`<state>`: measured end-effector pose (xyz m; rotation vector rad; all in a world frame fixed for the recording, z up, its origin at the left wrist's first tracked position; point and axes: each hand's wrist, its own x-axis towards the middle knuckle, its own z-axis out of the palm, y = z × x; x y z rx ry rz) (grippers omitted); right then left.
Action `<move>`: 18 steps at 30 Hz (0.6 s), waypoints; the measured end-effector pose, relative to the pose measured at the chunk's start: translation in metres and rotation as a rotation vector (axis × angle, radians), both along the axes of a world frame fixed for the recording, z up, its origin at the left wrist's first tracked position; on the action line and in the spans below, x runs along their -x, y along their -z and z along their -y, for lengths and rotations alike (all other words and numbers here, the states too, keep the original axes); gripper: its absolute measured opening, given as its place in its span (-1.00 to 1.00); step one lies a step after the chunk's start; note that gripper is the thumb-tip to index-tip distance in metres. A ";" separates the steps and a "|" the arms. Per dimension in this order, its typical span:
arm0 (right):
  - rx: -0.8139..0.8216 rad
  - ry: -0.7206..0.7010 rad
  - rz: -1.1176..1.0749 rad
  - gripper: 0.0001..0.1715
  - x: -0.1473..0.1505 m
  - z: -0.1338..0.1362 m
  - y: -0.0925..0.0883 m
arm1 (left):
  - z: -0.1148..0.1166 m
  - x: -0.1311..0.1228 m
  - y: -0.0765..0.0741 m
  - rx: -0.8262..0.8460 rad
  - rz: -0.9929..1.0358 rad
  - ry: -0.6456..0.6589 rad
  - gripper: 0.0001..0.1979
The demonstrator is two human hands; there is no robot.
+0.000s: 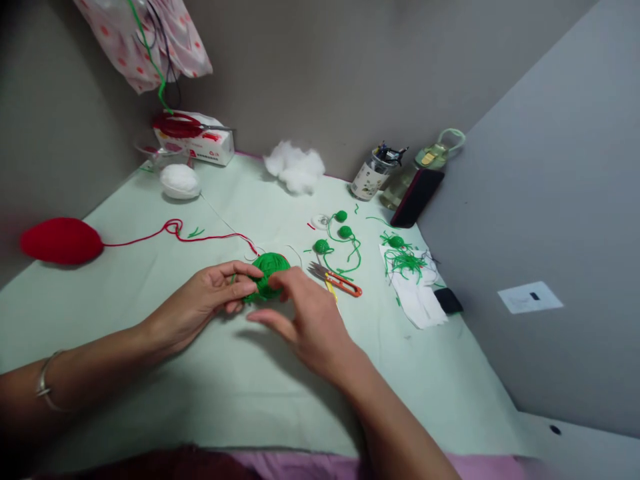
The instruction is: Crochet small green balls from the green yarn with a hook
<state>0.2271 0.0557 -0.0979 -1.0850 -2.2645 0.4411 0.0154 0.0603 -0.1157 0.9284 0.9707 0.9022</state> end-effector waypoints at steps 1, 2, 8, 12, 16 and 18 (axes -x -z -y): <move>-0.046 -0.014 0.009 -0.83 0.006 0.003 0.001 | 0.001 -0.001 0.000 -0.003 -0.001 0.006 -0.72; -0.090 0.007 0.027 -0.78 0.009 0.005 0.003 | 0.002 -0.003 0.000 -0.006 -0.007 0.013 -0.73; 0.046 0.080 -0.125 -0.71 0.006 0.003 0.004 | 0.005 -0.005 0.002 -0.052 -0.086 0.149 -0.79; 0.203 0.127 -0.294 -0.58 0.007 0.005 0.000 | 0.008 -0.006 0.004 -0.059 -0.159 0.226 -0.73; 0.428 0.007 -0.561 -0.56 0.013 0.009 0.005 | 0.010 -0.007 0.000 -0.122 -0.183 0.254 -0.79; 0.615 -0.057 -0.695 -0.56 0.015 0.011 0.009 | 0.012 -0.008 -0.004 -0.167 -0.186 0.252 -0.83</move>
